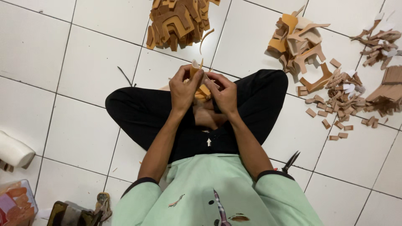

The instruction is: The person sits on a tiled floor and uses red-handled scissors to trim excess material from individual cork pieces. Trimmed pieces are placed in a growing stack, while offcuts accumulate nearby. The person repeatedly picks up new pieces, trims them, and sets them aside.

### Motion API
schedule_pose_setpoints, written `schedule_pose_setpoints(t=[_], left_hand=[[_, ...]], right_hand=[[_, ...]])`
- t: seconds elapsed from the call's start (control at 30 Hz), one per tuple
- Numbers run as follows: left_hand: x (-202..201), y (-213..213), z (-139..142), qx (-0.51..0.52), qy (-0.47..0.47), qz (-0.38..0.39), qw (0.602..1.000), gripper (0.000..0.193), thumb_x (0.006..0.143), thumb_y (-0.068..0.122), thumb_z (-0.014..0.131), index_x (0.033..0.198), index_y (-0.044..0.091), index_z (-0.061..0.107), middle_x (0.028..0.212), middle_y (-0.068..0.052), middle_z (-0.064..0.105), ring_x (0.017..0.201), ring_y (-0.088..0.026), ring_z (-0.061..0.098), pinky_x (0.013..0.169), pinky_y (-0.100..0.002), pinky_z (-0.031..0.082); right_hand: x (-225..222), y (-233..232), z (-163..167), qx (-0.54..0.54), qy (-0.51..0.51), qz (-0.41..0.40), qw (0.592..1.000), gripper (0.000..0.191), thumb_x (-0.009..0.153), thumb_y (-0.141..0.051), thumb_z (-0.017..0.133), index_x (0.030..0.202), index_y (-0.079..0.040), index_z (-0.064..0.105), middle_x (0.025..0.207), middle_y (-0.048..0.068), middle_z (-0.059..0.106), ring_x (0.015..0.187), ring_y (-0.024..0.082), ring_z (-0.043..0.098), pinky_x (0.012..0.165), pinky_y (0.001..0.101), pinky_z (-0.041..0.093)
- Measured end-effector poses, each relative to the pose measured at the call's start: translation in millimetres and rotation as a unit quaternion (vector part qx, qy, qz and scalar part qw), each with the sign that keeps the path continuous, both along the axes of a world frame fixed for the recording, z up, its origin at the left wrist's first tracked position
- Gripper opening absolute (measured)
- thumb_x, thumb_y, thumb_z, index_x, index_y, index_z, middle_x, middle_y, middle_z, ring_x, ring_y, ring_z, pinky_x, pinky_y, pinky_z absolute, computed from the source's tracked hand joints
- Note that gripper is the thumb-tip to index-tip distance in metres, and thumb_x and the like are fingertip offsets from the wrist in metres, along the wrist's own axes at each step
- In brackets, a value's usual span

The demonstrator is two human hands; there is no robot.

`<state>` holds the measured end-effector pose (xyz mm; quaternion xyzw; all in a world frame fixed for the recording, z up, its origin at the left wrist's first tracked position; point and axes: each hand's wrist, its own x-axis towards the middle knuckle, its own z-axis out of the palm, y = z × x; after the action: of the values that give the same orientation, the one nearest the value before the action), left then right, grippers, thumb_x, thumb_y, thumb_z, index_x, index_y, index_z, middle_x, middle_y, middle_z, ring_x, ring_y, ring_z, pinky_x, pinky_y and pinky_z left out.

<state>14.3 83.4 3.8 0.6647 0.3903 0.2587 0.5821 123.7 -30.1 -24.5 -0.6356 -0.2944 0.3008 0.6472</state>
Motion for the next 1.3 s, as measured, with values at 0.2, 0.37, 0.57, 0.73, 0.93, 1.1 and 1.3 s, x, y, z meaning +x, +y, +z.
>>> schedule_pose_setpoints(t=[0.2,0.37,0.57,0.73,0.93,1.1,1.3], left_hand=[[-1,-2,0,-0.211,-0.209,0.002,0.955,0.036,0.097,0.02,0.076,0.118,-0.004,0.06,0.103,-0.009,0.07,0.09,-0.012,0.07,0.078,-0.024,0.059],[-2,3,1,-0.334,-0.217,0.016,0.917,0.031,0.097,0.024,0.074,0.108,0.0,0.059,0.086,-0.01,0.07,0.07,-0.011,0.068,0.062,-0.023,0.058],[0,0,-20,-0.329,-0.217,-0.005,0.919,0.028,0.098,0.025,0.073,0.103,0.002,0.059,0.082,-0.008,0.07,0.068,-0.009,0.067,0.06,-0.022,0.057],[6,-6,-43,-0.174,-0.111,-0.001,0.979,0.031,0.103,0.022,0.074,0.115,-0.004,0.064,0.095,-0.01,0.067,0.084,-0.013,0.062,0.074,-0.027,0.053],[-2,2,-26,-0.025,-0.062,0.041,0.997,0.04,0.104,0.021,0.068,0.135,-0.002,0.058,0.127,-0.011,0.066,0.117,-0.016,0.065,0.096,-0.03,0.057],[-5,-12,-8,0.03,-0.089,-0.008,0.995,0.03,0.101,0.018,0.072,0.125,-0.001,0.073,0.117,-0.014,0.078,0.105,-0.016,0.075,0.095,-0.03,0.06],[12,-6,-23,-0.08,-0.16,0.123,0.976,0.036,0.099,0.027,0.071,0.122,-0.002,0.074,0.108,-0.014,0.079,0.097,-0.017,0.075,0.086,-0.028,0.062]], right_hand=[[5,-3,4,-0.05,0.128,0.015,0.99,0.035,0.094,-0.019,0.076,0.122,0.003,0.072,0.086,0.002,0.071,0.073,0.006,0.061,0.067,0.0201,0.051],[-1,0,-14,0.025,0.286,0.047,0.957,0.041,0.097,-0.017,0.071,0.129,0.008,0.066,0.089,0.001,0.069,0.077,0.007,0.059,0.071,0.0213,0.05],[-5,-1,-30,0.085,0.404,0.095,0.906,0.038,0.101,-0.016,0.064,0.132,0.007,0.063,0.098,0.005,0.07,0.083,0.009,0.061,0.079,0.0235,0.052],[-21,-2,-38,0.113,0.538,0.05,0.834,0.034,0.099,-0.015,0.062,0.128,0.003,0.06,0.104,0.005,0.069,0.095,0.013,0.067,0.088,0.0292,0.057],[5,0,-14,-0.019,0.101,0.044,0.994,0.036,0.104,-0.02,0.068,0.13,0.006,0.068,0.106,0.006,0.068,0.092,0.01,0.062,0.082,0.0244,0.051],[14,5,10,-0.02,0.013,0.08,0.996,0.029,0.103,-0.021,0.07,0.119,0.003,0.073,0.107,0.003,0.068,0.097,0.011,0.068,0.087,0.0229,0.055],[-2,5,-2,0.015,-0.123,0.048,0.991,0.022,0.098,-0.013,0.076,0.108,0.005,0.071,0.11,0.008,0.066,0.098,0.013,0.065,0.086,0.0264,0.054]])
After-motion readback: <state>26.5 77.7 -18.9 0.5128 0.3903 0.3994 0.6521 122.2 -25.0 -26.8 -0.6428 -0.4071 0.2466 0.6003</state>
